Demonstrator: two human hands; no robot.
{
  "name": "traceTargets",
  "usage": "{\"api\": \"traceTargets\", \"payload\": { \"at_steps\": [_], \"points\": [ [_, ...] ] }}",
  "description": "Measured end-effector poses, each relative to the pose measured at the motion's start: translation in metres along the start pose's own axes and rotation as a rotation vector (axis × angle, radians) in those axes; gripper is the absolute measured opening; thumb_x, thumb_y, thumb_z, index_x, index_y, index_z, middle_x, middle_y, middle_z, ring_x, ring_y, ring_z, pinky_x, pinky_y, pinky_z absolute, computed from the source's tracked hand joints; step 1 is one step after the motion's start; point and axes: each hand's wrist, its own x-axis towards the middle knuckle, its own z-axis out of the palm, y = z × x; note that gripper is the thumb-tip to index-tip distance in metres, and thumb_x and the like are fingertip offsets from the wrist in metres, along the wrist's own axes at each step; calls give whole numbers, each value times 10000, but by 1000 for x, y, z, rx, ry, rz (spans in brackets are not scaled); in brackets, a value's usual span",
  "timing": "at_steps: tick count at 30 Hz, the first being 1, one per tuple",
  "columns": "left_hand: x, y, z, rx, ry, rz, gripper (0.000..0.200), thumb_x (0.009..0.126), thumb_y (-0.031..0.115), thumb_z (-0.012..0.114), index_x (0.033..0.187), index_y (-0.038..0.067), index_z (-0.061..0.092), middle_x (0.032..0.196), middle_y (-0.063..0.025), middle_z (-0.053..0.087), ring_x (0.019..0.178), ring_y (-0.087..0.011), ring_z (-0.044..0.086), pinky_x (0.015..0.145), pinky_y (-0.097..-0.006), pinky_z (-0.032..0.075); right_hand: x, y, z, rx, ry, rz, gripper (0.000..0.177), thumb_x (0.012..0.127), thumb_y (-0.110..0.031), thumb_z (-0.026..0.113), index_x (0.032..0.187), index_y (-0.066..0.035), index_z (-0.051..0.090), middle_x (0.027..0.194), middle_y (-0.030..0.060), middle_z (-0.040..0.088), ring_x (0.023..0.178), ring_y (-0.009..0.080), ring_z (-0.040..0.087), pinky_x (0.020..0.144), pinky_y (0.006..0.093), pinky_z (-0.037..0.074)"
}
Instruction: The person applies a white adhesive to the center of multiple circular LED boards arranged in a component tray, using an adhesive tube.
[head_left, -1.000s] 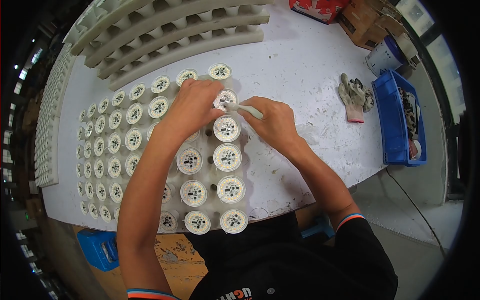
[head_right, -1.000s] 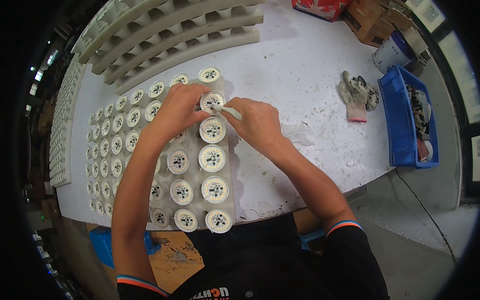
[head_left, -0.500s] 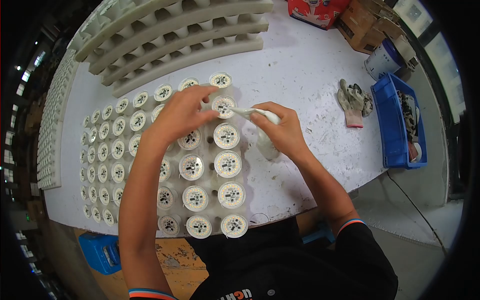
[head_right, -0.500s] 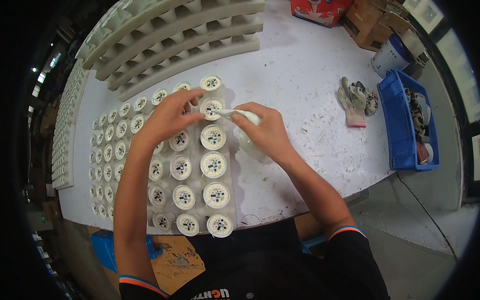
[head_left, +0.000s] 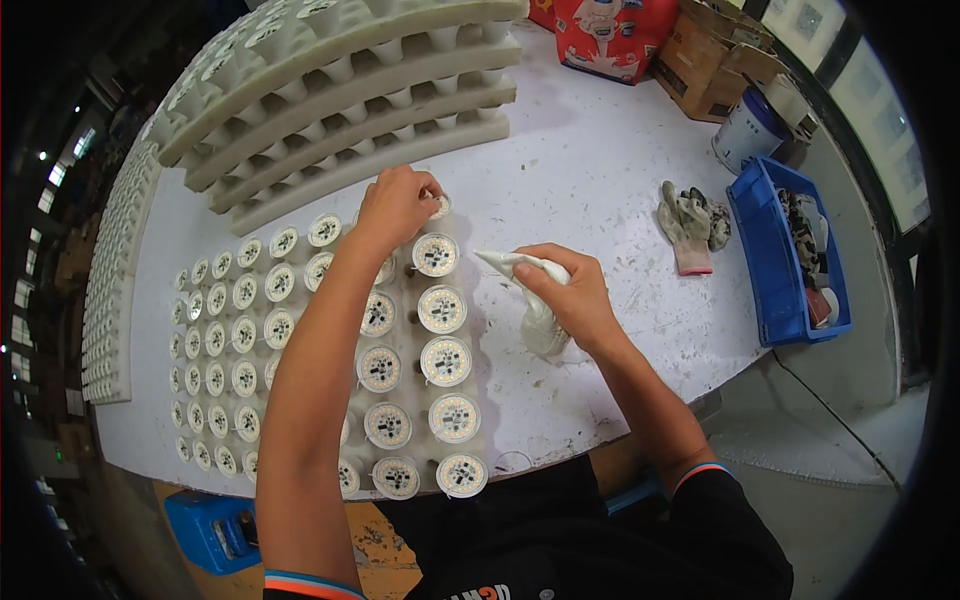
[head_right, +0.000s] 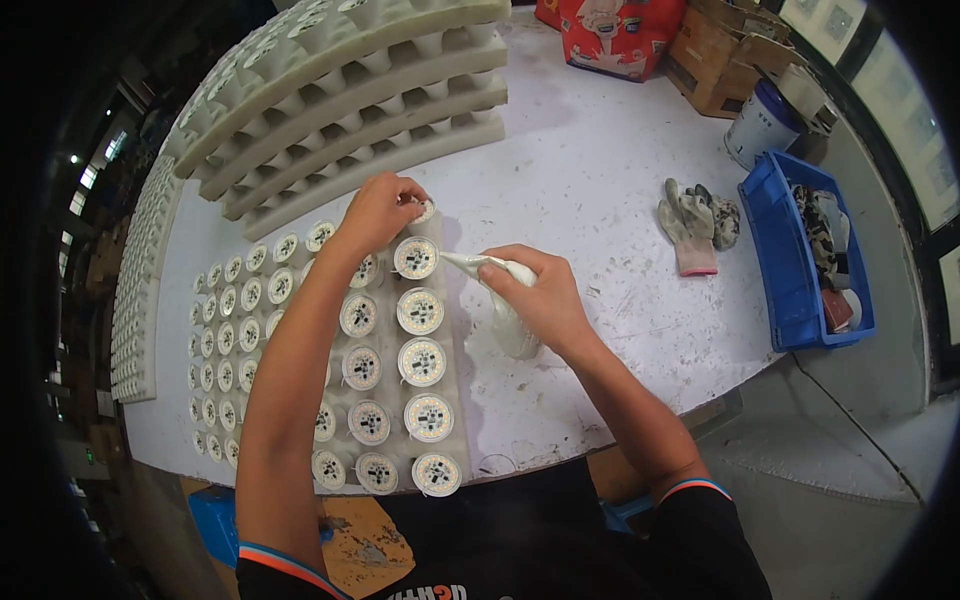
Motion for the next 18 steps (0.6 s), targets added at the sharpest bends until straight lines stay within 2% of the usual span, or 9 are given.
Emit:
{"api": "traceTargets", "payload": {
  "at_steps": [3,6,9,13,18],
  "points": [
    [1,2,0,-50,7,13,131,778,134,670,874,70,732,855,-125,694,839,-301,669,775,-429,528,0,0,-3,14,6,14,257,892,-202,687,1063,-12,710,893,43,698,799,89,602,711,262,489],
    [3,3,0,-67,-33,-20,162,770,136,700,880,17,702,853,-136,685,813,-283,656,749,-402,508,1,4,-4,27,5,20,258,891,-202,687,1067,-15,711,898,43,699,805,90,604,717,261,491],
    [-5,4,0,-18,124,-25,151,780,147,691,859,19,684,831,-138,696,787,-289,663,729,-410,508,3,5,-2,-12,23,-25,257,892,-195,686,1075,-16,710,910,43,705,805,91,608,721,260,494],
    [-24,-3,-6,41,95,-140,148,820,161,659,857,18,661,852,-149,689,789,-312,661,729,-418,504,13,2,-2,-71,17,-102,246,898,-187,687,1077,-20,711,920,42,712,804,90,611,718,264,499],
    [-36,-5,5,3,252,-98,142,836,141,625,884,8,646,875,-164,673,789,-331,656,727,-427,504,40,0,0,-206,27,-242,234,899,-207,693,1076,-56,718,886,65,727,745,116,636,687,276,506]
  ]
}}
